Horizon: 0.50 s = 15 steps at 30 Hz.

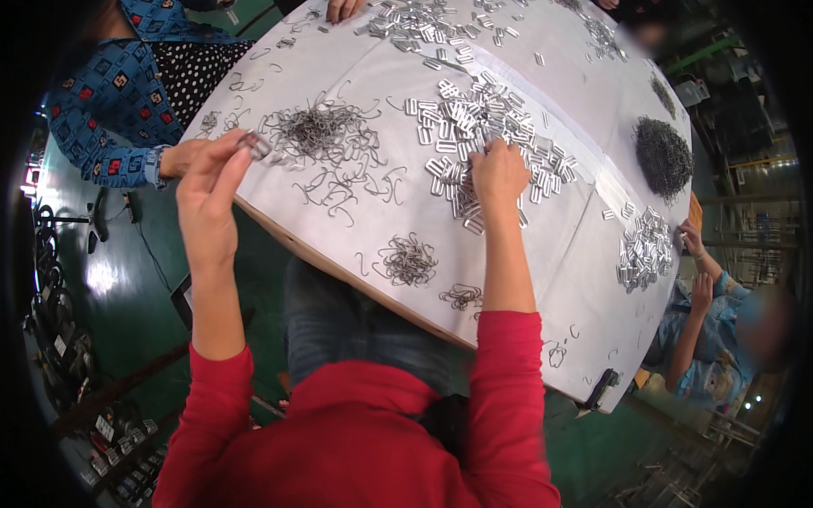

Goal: The person repeatedly picks up small metal hooks and rectangular metal pieces from a table, inserts the hooks into the pieces, and places the assembled units onto a nearby rack. The process is continuous and repetitive throughout the clip.

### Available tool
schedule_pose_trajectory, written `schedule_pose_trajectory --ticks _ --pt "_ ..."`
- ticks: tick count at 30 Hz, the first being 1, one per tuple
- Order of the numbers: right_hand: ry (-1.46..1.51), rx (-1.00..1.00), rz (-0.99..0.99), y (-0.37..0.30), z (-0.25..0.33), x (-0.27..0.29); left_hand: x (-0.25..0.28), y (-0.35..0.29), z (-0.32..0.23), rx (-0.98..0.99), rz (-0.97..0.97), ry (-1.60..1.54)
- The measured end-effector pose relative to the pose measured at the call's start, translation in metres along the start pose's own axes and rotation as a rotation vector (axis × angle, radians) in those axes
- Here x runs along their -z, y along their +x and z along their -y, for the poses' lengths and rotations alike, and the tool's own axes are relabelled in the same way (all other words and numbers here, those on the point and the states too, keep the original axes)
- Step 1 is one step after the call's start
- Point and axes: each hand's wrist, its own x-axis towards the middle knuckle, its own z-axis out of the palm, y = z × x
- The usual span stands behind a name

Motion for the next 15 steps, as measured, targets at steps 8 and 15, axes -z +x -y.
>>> schedule_pose_trajectory --ticks 8,15 --pt "-0.025 0.092 0.04 0.031 0.007 0.014 0.07 -0.034 -0.01 -0.039 -0.047 0.047" --pt "0.382 0.391 0.297 0.075 0.12 -0.02 0.075 -0.062 -0.027 -0.02 -0.004 0.02"
